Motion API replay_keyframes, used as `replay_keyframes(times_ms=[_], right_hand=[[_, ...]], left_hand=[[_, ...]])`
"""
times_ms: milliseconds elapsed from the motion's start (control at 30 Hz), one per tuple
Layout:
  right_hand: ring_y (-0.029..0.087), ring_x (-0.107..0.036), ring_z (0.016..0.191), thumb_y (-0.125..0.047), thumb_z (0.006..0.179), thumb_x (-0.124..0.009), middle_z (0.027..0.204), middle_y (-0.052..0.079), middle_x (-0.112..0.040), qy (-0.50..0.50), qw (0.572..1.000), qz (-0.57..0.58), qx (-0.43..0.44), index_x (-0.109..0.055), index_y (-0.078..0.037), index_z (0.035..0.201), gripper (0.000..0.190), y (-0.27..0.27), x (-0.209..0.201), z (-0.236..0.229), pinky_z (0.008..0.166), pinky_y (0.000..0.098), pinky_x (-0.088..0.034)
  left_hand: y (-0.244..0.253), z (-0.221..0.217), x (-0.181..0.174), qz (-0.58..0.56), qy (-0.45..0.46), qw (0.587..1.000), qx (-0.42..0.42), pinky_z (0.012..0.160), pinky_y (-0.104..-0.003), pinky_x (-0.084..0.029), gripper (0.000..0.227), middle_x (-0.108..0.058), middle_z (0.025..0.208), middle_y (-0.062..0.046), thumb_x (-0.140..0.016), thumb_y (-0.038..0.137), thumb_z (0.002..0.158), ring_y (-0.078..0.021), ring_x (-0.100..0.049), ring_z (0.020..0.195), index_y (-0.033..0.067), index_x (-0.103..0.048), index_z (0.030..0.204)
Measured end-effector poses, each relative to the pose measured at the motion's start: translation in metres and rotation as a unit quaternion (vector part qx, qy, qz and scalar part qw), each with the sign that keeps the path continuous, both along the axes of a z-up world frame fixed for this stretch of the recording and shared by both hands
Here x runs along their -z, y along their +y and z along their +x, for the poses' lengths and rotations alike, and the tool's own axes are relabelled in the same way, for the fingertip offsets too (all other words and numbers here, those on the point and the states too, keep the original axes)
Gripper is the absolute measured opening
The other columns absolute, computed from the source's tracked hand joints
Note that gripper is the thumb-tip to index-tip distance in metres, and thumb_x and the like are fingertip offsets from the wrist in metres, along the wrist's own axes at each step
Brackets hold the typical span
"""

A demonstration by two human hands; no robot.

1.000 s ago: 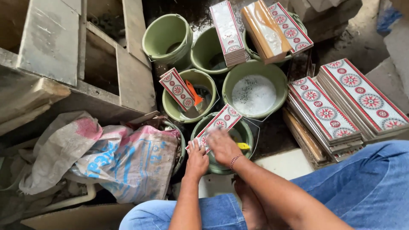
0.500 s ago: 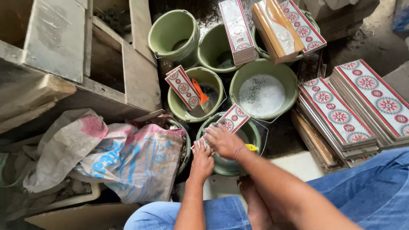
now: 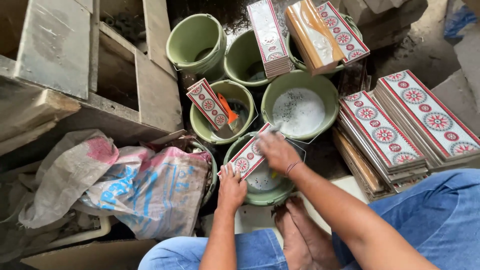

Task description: The person scrubs a rectangular tile with a yellow brush and soapy water, then rinses it in a separate bucket. They repeat this process for multiple tiles, handling them one at a time and placing the cleaned tiles into a bucket.

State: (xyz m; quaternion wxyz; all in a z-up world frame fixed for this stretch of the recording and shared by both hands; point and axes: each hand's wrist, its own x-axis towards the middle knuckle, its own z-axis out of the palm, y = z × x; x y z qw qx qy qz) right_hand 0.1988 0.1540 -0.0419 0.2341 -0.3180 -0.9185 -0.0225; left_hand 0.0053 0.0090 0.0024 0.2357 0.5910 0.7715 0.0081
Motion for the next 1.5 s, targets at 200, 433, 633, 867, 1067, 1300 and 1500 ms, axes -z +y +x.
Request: replay_keyframes(times_ms=[200,433,633,867,1067,1300,1500], right_hand=[[0.012,-0.063,0.125,-0.035,0.101,-0.057,0.125,-0.009,-0.072,0.216,0.864,-0.41,0.196,-0.071,-0.034,0.122,0.025,0.024,-0.077,0.041,0.111,0.0314,-0.047],[0.022,-0.057,0.124,-0.02,0.101,-0.064,0.135,0.013,-0.06,0.653,0.481,-0.48,0.334,-0.057,-0.004,0.136,0.038,0.107,0.047,0.086,0.113,0.0441,-0.041],[0.029,-0.07,0.105,-0.019,0.104,-0.066,0.117,0.018,-0.069,0.732,0.349,-0.507,0.291,-0.06,-0.011,0.134,0.033,0.141,0.119,0.112,0.094,0.0525,-0.059],[0.031,-0.067,0.115,-0.021,0.101,-0.067,0.126,0.022,-0.067,0.735,0.352,-0.506,0.282,-0.07,-0.008,0.125,0.026,0.114,0.049,0.103,0.097,0.0558,-0.056],[0.033,-0.055,0.13,-0.023,0.102,-0.069,0.14,0.026,-0.057,0.719,0.407,-0.507,0.245,-0.063,-0.001,0.131,0.037,0.09,-0.024,0.067,0.112,0.055,-0.044],[0.025,-0.063,0.113,-0.031,0.102,-0.068,0.12,0.014,-0.071,0.552,0.536,-0.604,0.208,-0.072,-0.006,0.123,0.033,0.02,-0.158,0.022,0.105,0.0485,-0.05],[0.017,-0.066,0.105,-0.036,0.106,-0.06,0.103,0.009,-0.075,0.439,0.675,-0.565,0.178,-0.073,-0.02,0.13,0.031,0.025,-0.107,-0.008,0.095,0.0407,-0.056]], left_hand=[[0.043,0.008,0.046,0.272,0.128,0.953,-0.036,0.108,-0.042,-0.044,0.03,-0.068,0.095,0.006,-0.076,0.052,0.082,-0.0156,-0.063,0.114,0.0226,-0.07,0.086],[0.106,0.041,-0.005,0.054,0.057,0.993,-0.093,0.106,-0.047,-0.045,0.073,-0.06,0.126,-0.002,-0.082,0.043,0.08,-0.0262,-0.059,0.122,0.0266,-0.045,0.14],[0.119,0.026,-0.053,-0.033,0.001,0.993,-0.112,0.095,-0.042,-0.049,0.032,-0.074,0.105,0.002,-0.079,0.044,0.084,-0.0241,-0.07,0.113,0.0284,-0.072,0.111],[0.092,0.029,-0.06,0.153,-0.26,0.855,-0.423,0.083,-0.052,-0.058,0.029,-0.069,0.101,-0.017,-0.075,0.023,0.088,-0.0405,-0.071,0.101,0.0108,-0.066,0.112],[0.064,0.067,0.07,0.205,-0.634,0.335,-0.666,0.102,-0.062,-0.05,0.058,-0.058,0.133,-0.015,-0.068,-0.002,0.094,-0.0421,-0.06,0.123,0.008,-0.04,0.145],[0.064,0.096,0.134,0.177,-0.68,0.157,-0.694,0.107,-0.049,-0.053,0.042,-0.061,0.138,-0.018,-0.067,0.009,0.099,-0.0373,-0.057,0.13,-0.0055,-0.051,0.135],[0.047,0.095,0.108,0.023,-0.668,0.35,-0.657,0.08,-0.048,-0.067,0.043,-0.057,0.084,-0.009,-0.067,0.044,0.097,-0.031,-0.074,0.083,0.0018,-0.056,0.092]])
